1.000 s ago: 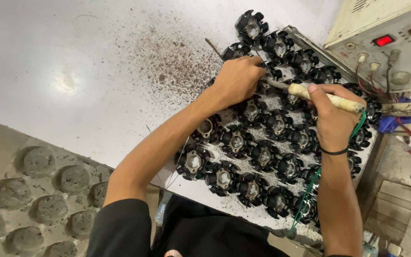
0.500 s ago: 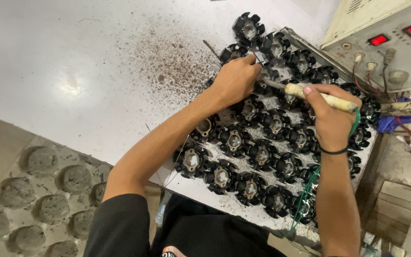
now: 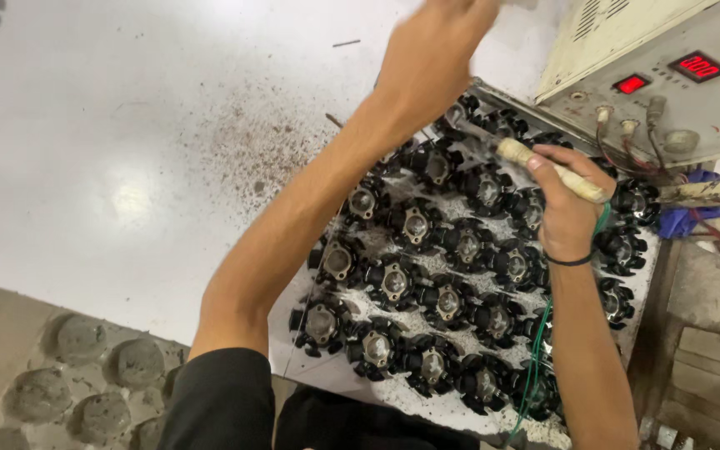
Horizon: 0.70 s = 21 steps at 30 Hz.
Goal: The person arranges black plastic fan impeller rotors from a pile into egg-style trays on the workbench, then uses a heated handheld tool to trim and clean the center hub of each impeller one at a time, with smoke visible as the tool contacts the parts, placing finished impellers back into the trays.
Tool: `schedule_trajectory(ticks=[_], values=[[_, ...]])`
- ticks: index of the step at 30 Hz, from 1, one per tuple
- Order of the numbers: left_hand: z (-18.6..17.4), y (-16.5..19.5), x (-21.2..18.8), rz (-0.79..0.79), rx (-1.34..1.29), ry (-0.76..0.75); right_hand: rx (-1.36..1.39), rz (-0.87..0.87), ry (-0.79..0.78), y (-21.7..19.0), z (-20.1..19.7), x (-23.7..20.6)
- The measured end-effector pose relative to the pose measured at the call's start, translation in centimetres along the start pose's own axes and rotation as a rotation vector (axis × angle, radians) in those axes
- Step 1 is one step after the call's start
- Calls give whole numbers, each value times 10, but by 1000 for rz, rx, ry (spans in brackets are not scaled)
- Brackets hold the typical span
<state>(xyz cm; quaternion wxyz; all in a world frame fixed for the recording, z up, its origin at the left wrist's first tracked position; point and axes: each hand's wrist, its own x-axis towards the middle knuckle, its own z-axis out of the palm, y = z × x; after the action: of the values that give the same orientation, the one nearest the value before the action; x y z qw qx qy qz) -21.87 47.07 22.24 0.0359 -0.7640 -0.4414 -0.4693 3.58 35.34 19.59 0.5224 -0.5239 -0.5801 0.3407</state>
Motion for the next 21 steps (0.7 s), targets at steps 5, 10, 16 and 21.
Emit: schedule_trajectory(ticks=[5,10,16,21], values=[[43,-28,-77,-171,-185,-306,-36,9,-20,6,3,11],[56,-35,-91,-188,-230,-302,-206,13,-27,0,6,11],[53,-32,-85,-155,-240,-311,-328,-30,-90,-23,12,12],[58,-29,-86,-157,-230,-316,-381,-47,-119,-35,18,22]])
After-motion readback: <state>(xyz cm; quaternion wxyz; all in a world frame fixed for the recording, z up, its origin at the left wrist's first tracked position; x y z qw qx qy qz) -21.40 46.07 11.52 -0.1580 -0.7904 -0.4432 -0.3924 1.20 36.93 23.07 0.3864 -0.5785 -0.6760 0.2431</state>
